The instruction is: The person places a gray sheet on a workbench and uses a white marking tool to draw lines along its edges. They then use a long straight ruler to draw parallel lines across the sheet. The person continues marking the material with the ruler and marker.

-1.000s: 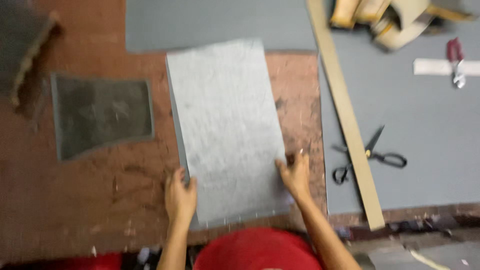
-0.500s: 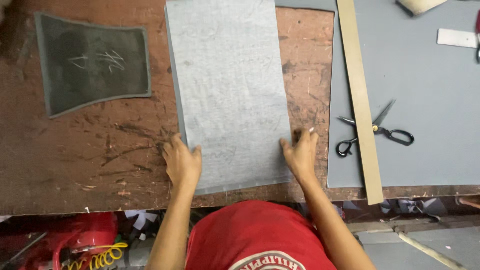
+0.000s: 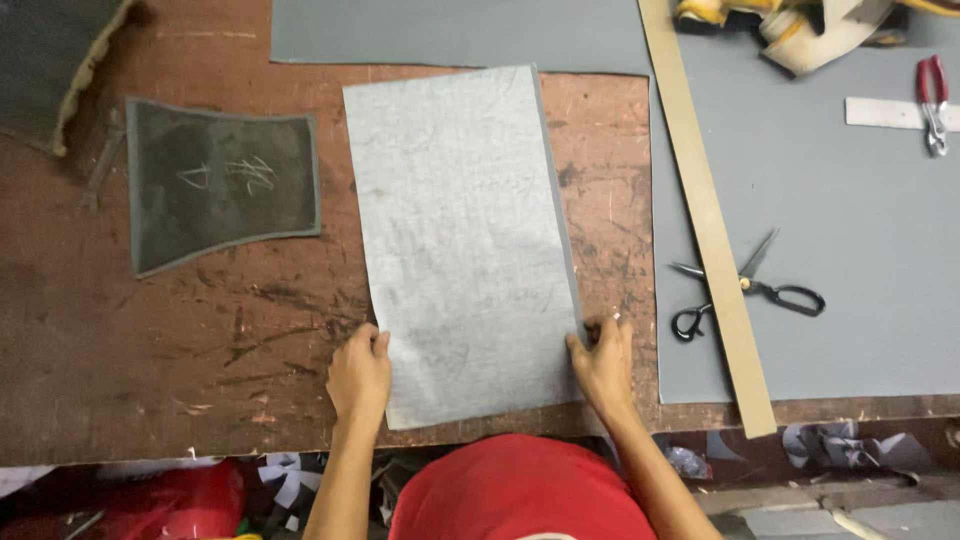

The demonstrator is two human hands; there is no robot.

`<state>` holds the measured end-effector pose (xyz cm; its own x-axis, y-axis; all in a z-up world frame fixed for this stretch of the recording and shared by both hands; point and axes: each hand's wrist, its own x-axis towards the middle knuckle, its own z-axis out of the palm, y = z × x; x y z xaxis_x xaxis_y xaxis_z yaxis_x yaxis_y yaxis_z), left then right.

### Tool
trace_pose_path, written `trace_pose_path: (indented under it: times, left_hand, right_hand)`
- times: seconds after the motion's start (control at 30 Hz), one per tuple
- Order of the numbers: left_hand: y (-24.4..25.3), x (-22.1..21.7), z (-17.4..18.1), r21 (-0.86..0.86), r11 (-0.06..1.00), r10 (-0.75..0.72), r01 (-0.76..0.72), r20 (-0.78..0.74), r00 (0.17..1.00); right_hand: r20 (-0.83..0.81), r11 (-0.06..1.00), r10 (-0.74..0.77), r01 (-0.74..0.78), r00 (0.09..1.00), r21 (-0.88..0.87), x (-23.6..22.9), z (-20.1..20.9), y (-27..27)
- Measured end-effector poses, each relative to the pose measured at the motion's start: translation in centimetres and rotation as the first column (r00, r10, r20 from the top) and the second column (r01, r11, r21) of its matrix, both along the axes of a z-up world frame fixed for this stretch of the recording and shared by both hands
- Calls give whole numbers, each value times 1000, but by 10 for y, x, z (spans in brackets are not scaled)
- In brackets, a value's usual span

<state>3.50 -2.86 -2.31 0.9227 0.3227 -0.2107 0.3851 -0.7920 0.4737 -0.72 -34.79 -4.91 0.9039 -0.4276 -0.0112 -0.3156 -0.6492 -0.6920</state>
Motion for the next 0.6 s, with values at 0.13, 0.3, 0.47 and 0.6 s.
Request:
trace_pose_path:
  times: [0.13, 0.3, 0.47, 0.6]
  left_hand:
    - [3, -8, -11, -37, 999, 14, -10, 127, 992]
    - [1, 1, -17, -73, 996, -43, 58, 185, 982]
    - [1, -2, -10, -92, 995, -32, 45, 145, 989]
    - [-2, 0, -9, -91, 995, -26, 37, 112, 993]
  right_hand:
    - [-46, 994, 11, -16, 999, -108, -9, -3, 13]
    - [0, 999, -18, 18, 1000, -42, -7, -3, 13]
    - [15, 998, -58, 58, 998, -8, -7, -10, 9]
    - [0, 996, -70, 70, 998, -62, -1, -17, 0]
